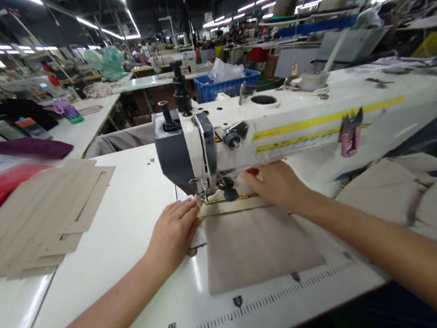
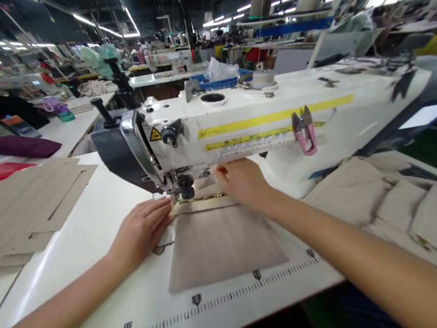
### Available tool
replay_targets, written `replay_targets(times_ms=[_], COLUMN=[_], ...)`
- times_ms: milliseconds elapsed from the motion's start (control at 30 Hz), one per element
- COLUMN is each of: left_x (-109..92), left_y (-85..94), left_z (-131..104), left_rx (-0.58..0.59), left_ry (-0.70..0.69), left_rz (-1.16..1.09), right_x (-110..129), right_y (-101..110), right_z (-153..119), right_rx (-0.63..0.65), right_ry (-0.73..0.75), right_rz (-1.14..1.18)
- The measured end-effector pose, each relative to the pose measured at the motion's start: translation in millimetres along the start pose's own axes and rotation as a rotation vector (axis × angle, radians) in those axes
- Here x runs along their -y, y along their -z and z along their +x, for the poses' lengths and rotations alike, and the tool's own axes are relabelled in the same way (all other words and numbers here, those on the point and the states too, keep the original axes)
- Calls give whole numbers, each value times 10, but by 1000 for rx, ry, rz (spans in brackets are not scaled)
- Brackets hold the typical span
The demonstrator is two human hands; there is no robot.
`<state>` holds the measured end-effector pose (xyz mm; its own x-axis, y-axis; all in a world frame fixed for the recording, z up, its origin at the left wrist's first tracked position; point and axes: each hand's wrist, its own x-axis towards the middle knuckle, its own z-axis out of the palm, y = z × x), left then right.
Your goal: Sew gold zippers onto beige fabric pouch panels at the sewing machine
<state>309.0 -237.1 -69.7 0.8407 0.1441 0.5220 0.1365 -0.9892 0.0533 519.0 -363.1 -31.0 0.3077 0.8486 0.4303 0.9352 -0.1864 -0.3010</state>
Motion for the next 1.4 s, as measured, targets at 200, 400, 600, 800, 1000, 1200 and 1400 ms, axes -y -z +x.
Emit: replay_targets(times_ms=[200, 400, 600, 800, 1000, 1200, 1400], left_x=[59, 3, -81, -121, -125, -76, -39], left_y=[27, 24, -70, -71, -83, -98, -135], left_z=[140, 148, 56, 68, 96, 112, 121], left_rx=[71, 51, 21, 14, 11, -11, -41], left_ry=[73, 164, -21, -62, -73, -66, -34], left_rz=[-33, -29, 164, 247, 258, 206, 146], right_x=[424, 447, 396, 415, 345, 352, 371], right_y=[-247, -491, -537, -545, -678, -670, -658], right_z=[-385, -246, -303, -277, -206, -153, -117], right_rx=[254, 232, 170, -54, 12, 23, 16], right_ry=[250, 260, 396, 406, 382, 373, 336], right_rz=[27, 24, 43, -49, 27, 7, -20])
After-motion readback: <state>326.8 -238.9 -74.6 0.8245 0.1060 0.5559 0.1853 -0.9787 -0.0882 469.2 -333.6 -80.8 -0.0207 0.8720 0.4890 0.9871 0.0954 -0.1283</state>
